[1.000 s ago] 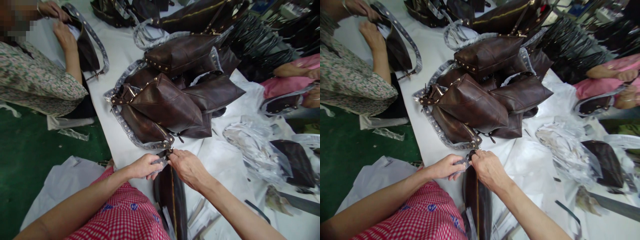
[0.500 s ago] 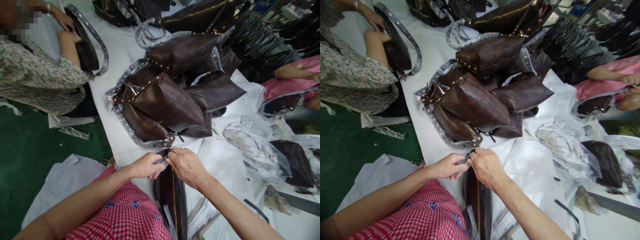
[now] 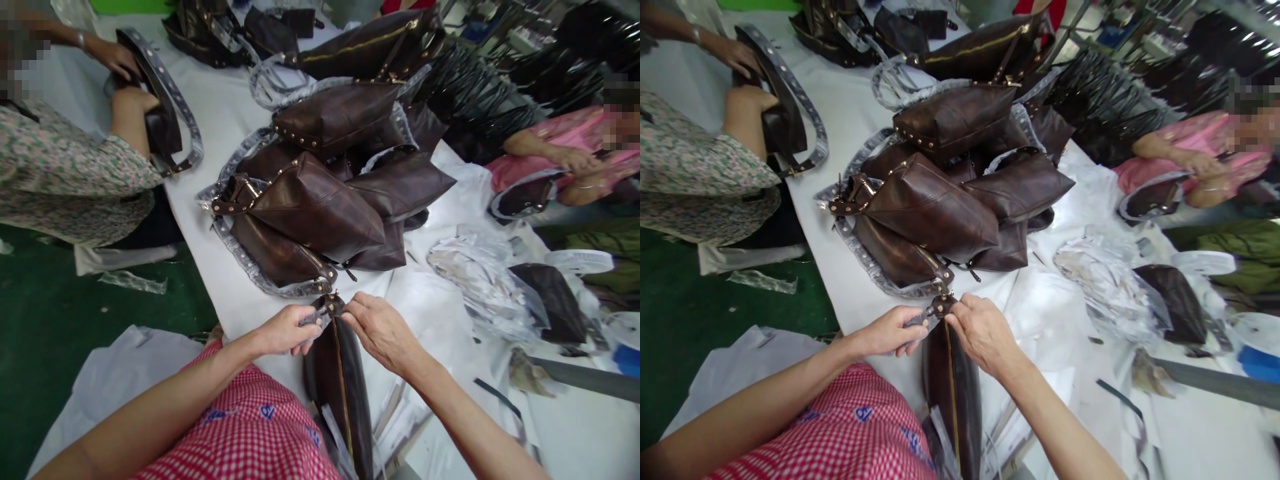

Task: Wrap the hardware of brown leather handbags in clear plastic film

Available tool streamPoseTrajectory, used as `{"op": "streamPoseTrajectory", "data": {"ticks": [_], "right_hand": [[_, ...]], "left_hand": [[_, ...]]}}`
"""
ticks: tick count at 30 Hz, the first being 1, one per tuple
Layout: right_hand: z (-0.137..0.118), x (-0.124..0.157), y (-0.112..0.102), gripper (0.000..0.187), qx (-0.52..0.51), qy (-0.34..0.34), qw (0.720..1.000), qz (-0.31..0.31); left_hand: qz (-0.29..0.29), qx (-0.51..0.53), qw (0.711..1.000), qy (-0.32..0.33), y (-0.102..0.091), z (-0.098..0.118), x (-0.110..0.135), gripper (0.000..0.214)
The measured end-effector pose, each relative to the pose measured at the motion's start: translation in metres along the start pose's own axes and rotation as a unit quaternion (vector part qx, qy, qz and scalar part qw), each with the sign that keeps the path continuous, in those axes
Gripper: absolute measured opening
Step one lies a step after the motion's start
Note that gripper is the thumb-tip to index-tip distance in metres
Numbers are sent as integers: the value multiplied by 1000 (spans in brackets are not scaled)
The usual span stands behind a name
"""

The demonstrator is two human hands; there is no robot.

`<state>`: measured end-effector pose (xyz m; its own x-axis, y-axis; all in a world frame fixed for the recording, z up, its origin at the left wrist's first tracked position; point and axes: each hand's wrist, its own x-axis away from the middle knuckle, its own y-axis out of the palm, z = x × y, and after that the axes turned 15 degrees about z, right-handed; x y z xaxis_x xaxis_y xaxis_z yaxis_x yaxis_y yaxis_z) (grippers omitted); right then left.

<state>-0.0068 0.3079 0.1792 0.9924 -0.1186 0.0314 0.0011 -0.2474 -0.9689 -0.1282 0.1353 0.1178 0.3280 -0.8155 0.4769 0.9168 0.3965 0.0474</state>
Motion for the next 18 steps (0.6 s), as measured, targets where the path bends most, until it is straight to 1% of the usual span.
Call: {"op": "streamPoseTrajectory", "data": {"ticks": [4, 9, 14, 18], "right_hand": [[-1, 3, 7, 41, 6, -25, 999, 27], [-2, -1, 12, 37, 9, -59, 997, 42], [-6, -5, 12, 35, 22, -82, 996, 37], [-10, -7, 14, 36, 19, -71, 997, 30]], "left_hand": [[3, -10, 1000, 6, 3, 0, 1, 6], [12, -19, 1000, 8, 5, 2, 5, 5], [16, -17, 1000, 13, 5, 1, 5, 7], [16, -18, 1000, 19, 5, 0, 4, 9]]}}
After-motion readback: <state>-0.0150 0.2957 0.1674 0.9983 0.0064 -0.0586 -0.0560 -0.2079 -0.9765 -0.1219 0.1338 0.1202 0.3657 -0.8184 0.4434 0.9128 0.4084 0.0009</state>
